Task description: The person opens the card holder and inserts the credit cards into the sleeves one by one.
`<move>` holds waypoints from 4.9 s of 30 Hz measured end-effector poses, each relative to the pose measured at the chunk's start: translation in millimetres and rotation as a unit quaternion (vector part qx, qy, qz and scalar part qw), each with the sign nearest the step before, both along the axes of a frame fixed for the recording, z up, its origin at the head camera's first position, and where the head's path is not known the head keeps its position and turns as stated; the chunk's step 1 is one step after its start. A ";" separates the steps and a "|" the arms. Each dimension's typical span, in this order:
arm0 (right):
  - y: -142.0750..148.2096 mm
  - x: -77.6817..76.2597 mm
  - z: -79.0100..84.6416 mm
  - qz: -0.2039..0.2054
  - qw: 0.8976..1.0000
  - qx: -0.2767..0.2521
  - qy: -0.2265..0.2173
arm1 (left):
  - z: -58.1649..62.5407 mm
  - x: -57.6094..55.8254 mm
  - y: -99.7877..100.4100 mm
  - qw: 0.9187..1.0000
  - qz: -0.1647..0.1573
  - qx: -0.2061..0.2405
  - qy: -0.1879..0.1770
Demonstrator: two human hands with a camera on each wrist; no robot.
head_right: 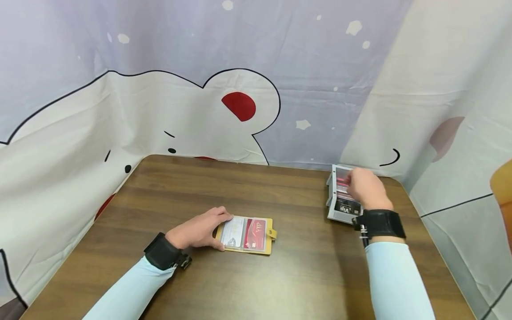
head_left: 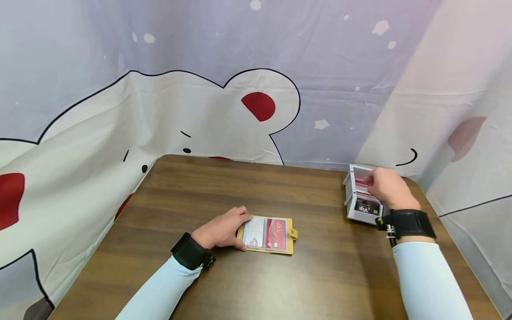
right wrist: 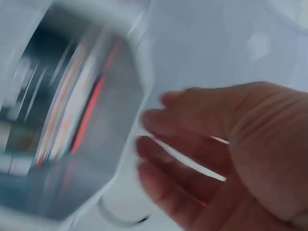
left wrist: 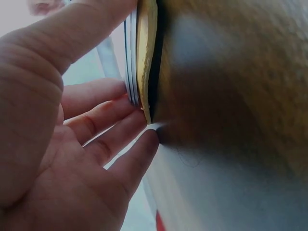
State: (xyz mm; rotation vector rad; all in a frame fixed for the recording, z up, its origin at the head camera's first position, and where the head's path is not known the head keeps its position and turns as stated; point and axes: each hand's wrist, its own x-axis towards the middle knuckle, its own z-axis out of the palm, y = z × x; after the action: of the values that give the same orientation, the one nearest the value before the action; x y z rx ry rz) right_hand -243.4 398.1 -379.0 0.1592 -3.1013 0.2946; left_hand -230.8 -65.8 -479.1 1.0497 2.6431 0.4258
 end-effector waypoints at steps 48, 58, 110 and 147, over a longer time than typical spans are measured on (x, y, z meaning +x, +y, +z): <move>-8.0 19.5 18.3 -0.024 0.998 -0.048 0.035 | 1.4 -3.8 1.3 1.000 0.006 0.011 -0.017; -67.7 39.4 -29.5 -0.073 0.949 -0.291 -0.098 | 15.5 3.7 26.8 1.000 -0.011 -0.001 0.018; -213.0 13.4 -87.7 -0.064 0.900 -0.399 -0.162 | 1.6 -4.7 -4.1 0.998 -0.013 0.059 -0.023; -80.9 -8.5 -31.6 0.064 0.978 -0.132 0.150 | 1.3 -5.0 -10.3 0.997 -0.028 0.067 -0.027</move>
State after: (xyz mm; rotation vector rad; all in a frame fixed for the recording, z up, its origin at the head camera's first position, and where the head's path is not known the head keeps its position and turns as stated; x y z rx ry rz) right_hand -251.9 317.2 -410.7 0.3611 -2.7260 0.6193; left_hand -235.8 -76.0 -477.9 1.1315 2.5611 0.6190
